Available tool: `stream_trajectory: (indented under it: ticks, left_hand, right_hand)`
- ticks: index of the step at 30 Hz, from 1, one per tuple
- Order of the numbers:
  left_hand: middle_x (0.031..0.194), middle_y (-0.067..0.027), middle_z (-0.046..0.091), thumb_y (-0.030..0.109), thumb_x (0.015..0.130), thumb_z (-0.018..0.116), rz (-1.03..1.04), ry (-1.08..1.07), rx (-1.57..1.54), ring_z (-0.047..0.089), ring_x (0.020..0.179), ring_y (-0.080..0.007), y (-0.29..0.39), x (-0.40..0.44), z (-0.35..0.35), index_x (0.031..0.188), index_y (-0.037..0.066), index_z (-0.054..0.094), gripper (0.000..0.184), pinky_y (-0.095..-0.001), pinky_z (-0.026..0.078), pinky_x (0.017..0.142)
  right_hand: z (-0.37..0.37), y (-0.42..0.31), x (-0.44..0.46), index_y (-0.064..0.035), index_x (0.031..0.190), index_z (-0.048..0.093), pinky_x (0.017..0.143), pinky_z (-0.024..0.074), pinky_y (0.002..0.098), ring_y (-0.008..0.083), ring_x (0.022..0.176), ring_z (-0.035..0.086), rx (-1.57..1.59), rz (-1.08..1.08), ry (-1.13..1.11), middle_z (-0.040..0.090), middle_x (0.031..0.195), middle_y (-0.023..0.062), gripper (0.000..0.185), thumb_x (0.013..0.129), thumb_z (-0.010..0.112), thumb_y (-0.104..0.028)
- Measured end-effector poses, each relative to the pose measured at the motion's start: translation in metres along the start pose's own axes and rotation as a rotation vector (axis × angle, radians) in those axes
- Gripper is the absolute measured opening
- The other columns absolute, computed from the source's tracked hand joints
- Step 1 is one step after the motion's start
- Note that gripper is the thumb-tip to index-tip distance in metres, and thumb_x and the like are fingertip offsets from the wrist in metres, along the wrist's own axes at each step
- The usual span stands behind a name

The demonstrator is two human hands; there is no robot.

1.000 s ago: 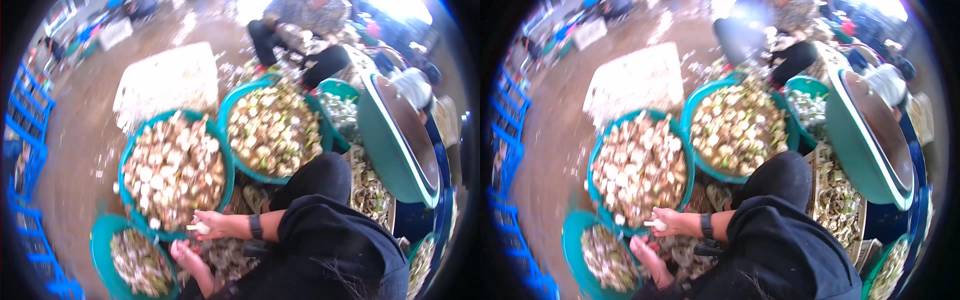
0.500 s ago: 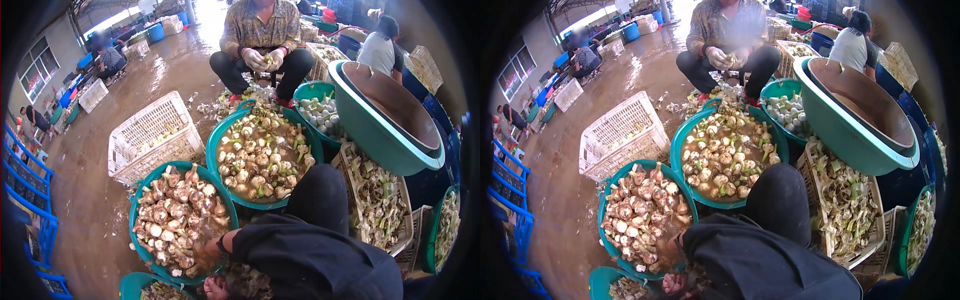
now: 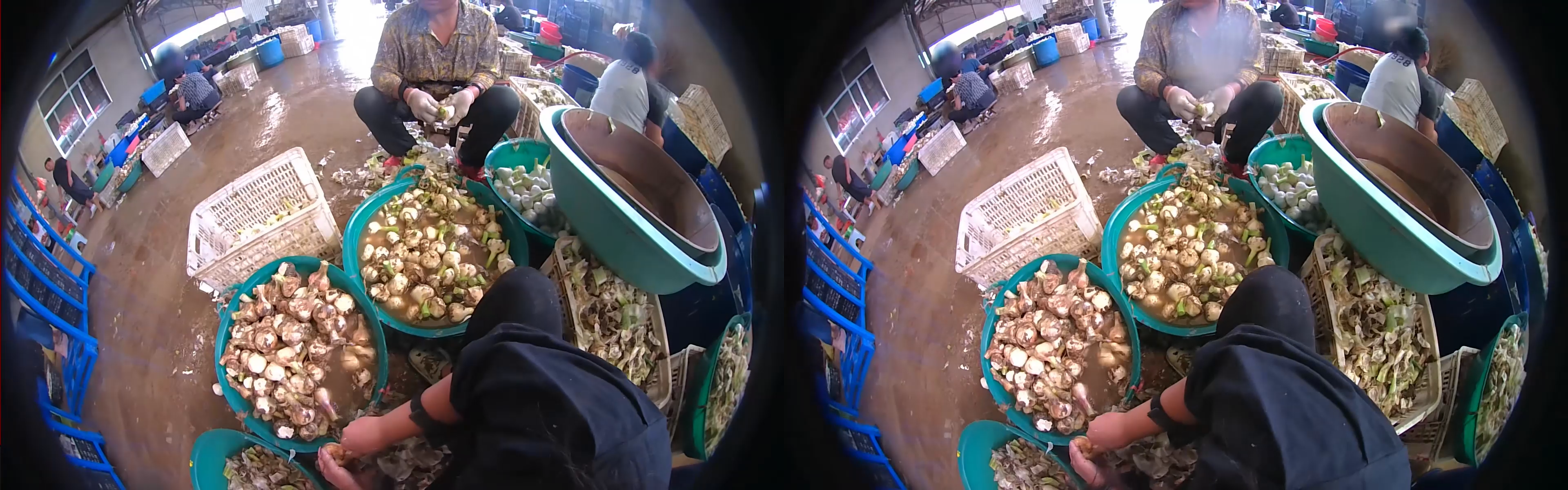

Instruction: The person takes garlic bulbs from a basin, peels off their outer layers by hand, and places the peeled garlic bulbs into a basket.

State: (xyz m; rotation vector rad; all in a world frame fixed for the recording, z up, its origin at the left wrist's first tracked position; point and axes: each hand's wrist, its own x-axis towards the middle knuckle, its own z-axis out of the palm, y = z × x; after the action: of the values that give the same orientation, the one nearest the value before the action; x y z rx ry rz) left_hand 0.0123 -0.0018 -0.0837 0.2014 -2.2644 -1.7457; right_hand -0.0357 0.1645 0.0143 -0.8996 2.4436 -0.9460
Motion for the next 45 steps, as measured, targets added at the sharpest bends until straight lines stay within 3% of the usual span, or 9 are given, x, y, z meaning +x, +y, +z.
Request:
stream_trajectory:
  ticks: [5,10,14,18,24,27,33,38,45]
  left_hand:
    - [0.116,-0.0121,0.045,0.018,0.081,0.052,-0.403,0.017,-0.528,0.048,0.101,-0.0231,0.045,0.006,0.005,0.121,0.005,0.043,0.042,-0.0342,0.043,0.085]
    - [0.119,-0.0105,0.044,0.029,0.082,0.044,-0.447,-0.208,-0.859,0.045,0.106,-0.0251,0.074,0.017,0.007,0.121,0.009,0.043,0.043,-0.037,0.041,0.085]
    - [0.106,-0.0119,0.054,0.038,0.086,0.04,-0.653,-0.344,-0.573,0.051,0.097,-0.0225,0.102,0.029,-0.013,0.118,0.003,0.048,0.048,-0.036,0.045,0.081]
    - [0.11,-0.007,0.051,0.018,0.069,0.07,-0.259,-0.533,-0.101,0.049,0.098,-0.0158,0.11,0.022,-0.014,0.122,0.005,0.043,0.061,-0.0275,0.044,0.08]
    - [0.115,-0.0165,0.045,0.009,0.064,0.067,0.456,-0.423,0.388,0.043,0.11,-0.0323,0.116,0.007,-0.018,0.107,0.009,0.055,0.044,-0.0387,0.035,0.092]
    - [0.11,-0.012,0.049,0.012,0.081,0.053,-0.225,-0.182,-0.183,0.049,0.097,-0.0206,0.12,0.001,-0.013,0.11,0.002,0.047,0.031,-0.0335,0.039,0.086]
    - [0.131,-0.0155,0.033,0.036,0.065,0.074,0.216,-0.28,-0.262,0.03,0.123,-0.0286,0.133,0.0,-0.009,0.121,0.003,0.04,0.073,-0.0385,0.024,0.101]
    - [0.126,-0.0196,0.037,0.017,0.08,0.057,0.479,-0.297,0.216,0.038,0.116,-0.0335,0.133,0.005,-0.005,0.102,0.005,0.054,0.025,-0.04,0.032,0.094]
    - [0.111,-0.0155,0.048,0.027,0.091,0.036,-0.571,0.103,-1.312,0.051,0.099,-0.0334,0.124,0.015,-0.012,0.114,-0.001,0.041,0.036,-0.0493,0.041,0.088]
  right_hand:
    - [0.024,0.015,0.01,-0.001,0.072,0.06,0.054,0.0494,0.0371,0.0282,0.06,0.059,-0.014,0.047,0.067,0.06,0.065,0.0138,0.025,0.074,0.053,-0.025]
    - [0.018,0.013,-0.007,-0.006,0.077,0.061,0.051,0.0484,0.0311,0.016,0.057,0.056,1.61,0.612,0.027,0.055,0.06,0.0059,0.039,0.087,0.04,-0.038]
    - [0.016,0.02,-0.008,-0.0049,0.087,0.059,0.056,0.0481,0.032,0.015,0.064,0.057,0.696,0.321,0.053,0.057,0.068,0.0086,0.028,0.083,0.051,-0.031]
    - [0.049,0.059,0.012,-0.0018,0.082,0.061,0.052,0.047,0.0322,0.0159,0.056,0.057,-0.083,-0.111,0.291,0.058,0.066,0.0088,0.026,0.081,0.054,-0.027]
    - [-0.003,0.01,-0.007,-0.0029,0.103,0.052,0.048,0.0489,0.0246,0.0164,0.069,0.058,1.506,0.654,0.073,0.058,0.088,0.0062,0.025,0.088,0.047,-0.022]
    - [0.005,0.013,-0.004,-0.0048,0.104,0.05,0.063,0.0508,0.0272,0.0164,0.077,0.059,1.563,0.34,0.136,0.058,0.095,0.006,0.026,0.089,0.046,-0.026]
    - [-0.024,-0.027,-0.03,-0.0013,0.106,0.05,0.065,0.0507,0.0268,0.0156,0.078,0.059,1.673,0.287,0.21,0.059,0.093,0.0072,0.029,0.089,0.045,-0.024]
    - [-0.032,-0.024,-0.023,0.0002,0.109,0.048,0.071,0.0508,0.0298,0.0189,0.09,0.057,1.567,0.377,0.198,0.057,0.1,0.0098,0.028,0.09,0.042,-0.019]
    - [0.004,-0.011,-0.055,-0.0025,0.119,0.043,0.089,0.0387,0.0317,0.0175,0.106,0.047,1.735,0.024,0.178,0.049,0.116,0.0069,0.043,0.082,0.056,-0.019]
